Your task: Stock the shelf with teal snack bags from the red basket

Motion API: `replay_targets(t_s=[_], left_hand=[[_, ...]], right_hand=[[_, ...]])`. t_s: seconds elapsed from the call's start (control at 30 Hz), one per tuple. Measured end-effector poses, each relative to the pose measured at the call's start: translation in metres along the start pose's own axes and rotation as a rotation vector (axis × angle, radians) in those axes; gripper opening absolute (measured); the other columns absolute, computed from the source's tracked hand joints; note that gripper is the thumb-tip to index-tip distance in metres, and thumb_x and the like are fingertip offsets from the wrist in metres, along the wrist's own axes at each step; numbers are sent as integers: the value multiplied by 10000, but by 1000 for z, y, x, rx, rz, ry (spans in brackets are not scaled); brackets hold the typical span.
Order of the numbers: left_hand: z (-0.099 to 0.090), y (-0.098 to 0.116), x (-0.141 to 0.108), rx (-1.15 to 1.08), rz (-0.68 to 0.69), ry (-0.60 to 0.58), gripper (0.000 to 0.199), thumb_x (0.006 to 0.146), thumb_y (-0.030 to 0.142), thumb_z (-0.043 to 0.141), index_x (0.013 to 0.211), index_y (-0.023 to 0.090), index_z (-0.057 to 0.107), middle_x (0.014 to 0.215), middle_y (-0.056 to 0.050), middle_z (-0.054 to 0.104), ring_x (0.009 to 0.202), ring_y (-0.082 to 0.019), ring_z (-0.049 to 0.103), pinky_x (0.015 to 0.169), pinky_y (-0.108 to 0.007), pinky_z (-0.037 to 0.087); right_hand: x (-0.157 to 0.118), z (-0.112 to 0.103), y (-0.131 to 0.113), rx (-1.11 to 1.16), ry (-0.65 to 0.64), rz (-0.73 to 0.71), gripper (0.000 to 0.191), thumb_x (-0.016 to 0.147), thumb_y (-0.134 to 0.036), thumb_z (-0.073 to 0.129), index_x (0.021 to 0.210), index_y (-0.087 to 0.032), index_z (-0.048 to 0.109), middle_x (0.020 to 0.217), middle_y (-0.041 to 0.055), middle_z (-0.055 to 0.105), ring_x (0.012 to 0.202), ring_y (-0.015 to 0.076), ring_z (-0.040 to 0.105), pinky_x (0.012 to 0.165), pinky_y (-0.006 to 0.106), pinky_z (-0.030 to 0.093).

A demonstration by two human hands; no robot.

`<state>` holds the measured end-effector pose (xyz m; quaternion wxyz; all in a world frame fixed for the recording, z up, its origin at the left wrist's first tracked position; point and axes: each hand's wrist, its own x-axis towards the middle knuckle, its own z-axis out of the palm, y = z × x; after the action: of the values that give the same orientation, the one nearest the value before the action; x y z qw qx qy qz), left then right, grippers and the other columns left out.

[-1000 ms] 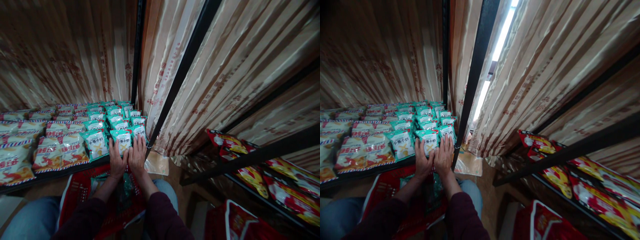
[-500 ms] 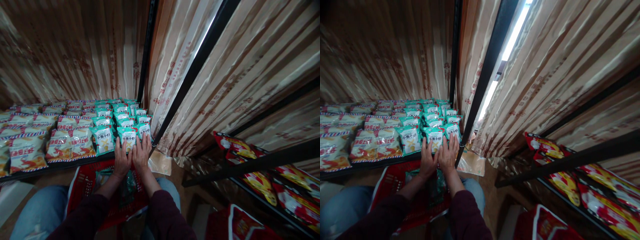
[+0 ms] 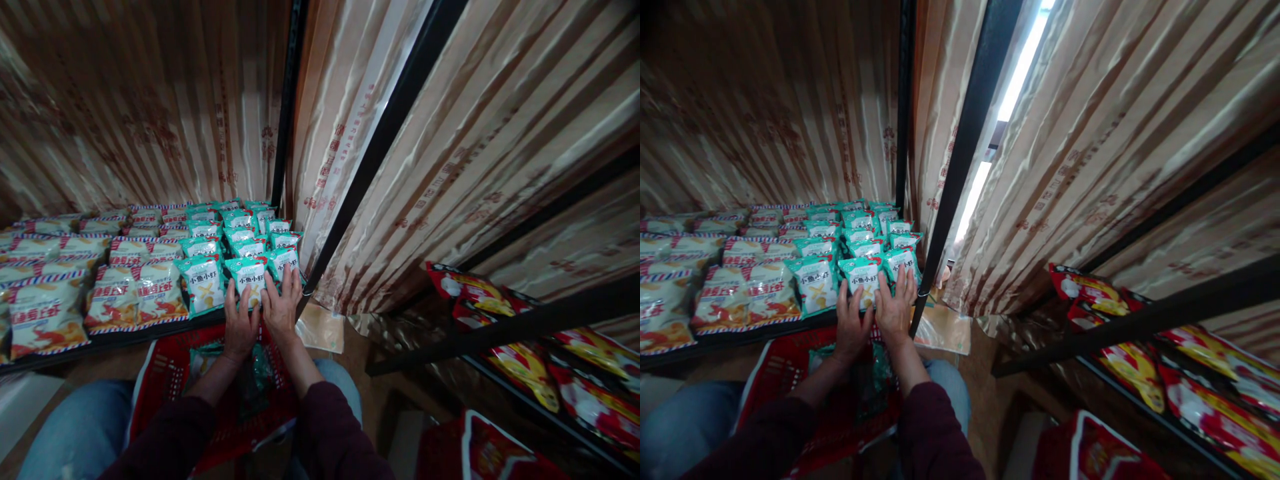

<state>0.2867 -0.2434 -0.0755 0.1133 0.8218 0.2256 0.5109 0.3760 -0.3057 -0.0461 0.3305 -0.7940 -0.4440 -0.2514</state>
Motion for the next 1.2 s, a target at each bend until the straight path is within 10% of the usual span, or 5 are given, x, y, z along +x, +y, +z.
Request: replay_targets(t_s=[1.2], left_hand=[[9, 5, 8, 26, -81, 48, 481, 869, 246, 500, 1327, 131, 411, 1478, -226, 230, 1364, -321, 263, 1017, -487, 366]], right_hand=[[1, 7, 0, 38, 28, 87, 564, 943, -271, 335, 1458, -102, 179, 1502, 188, 251, 1411, 290, 116, 1058, 555, 266]])
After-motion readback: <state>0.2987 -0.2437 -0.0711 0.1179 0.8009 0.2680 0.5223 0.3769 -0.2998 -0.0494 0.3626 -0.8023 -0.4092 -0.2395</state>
